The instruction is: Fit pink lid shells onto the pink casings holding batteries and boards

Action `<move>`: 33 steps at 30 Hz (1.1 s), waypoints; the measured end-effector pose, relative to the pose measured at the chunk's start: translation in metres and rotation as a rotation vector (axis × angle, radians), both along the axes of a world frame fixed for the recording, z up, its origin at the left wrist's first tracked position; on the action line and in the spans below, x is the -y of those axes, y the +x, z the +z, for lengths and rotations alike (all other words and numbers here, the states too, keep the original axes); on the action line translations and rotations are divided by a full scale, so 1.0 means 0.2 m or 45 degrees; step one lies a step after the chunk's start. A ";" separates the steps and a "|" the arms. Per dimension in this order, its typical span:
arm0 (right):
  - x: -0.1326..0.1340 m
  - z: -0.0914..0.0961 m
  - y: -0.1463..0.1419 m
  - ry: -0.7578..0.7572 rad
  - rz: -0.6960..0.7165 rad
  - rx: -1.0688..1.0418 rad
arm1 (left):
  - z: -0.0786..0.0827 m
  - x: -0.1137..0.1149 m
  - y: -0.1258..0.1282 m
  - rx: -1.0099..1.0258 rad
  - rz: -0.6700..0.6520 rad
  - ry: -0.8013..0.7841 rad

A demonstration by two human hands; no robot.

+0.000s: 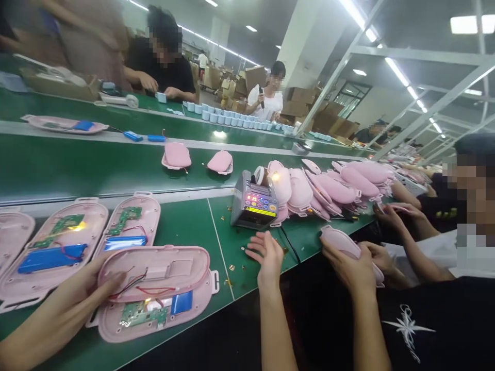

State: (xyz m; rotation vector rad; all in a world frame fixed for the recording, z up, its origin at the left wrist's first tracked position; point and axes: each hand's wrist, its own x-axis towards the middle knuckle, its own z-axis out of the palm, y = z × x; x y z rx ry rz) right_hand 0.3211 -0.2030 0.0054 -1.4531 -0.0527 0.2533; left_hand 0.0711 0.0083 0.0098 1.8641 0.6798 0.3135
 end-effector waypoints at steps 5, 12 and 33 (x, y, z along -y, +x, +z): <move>-0.13 -0.03 0.15 0.195 0.066 -0.095 | -0.03 -0.02 0.01 -0.056 0.080 0.070; -0.01 0.11 -0.16 0.099 0.134 0.371 | -0.01 0.02 0.01 0.122 -0.057 0.064; -0.55 0.23 -0.52 -1.174 0.877 2.018 | -0.03 0.01 -0.04 0.412 -0.290 -0.378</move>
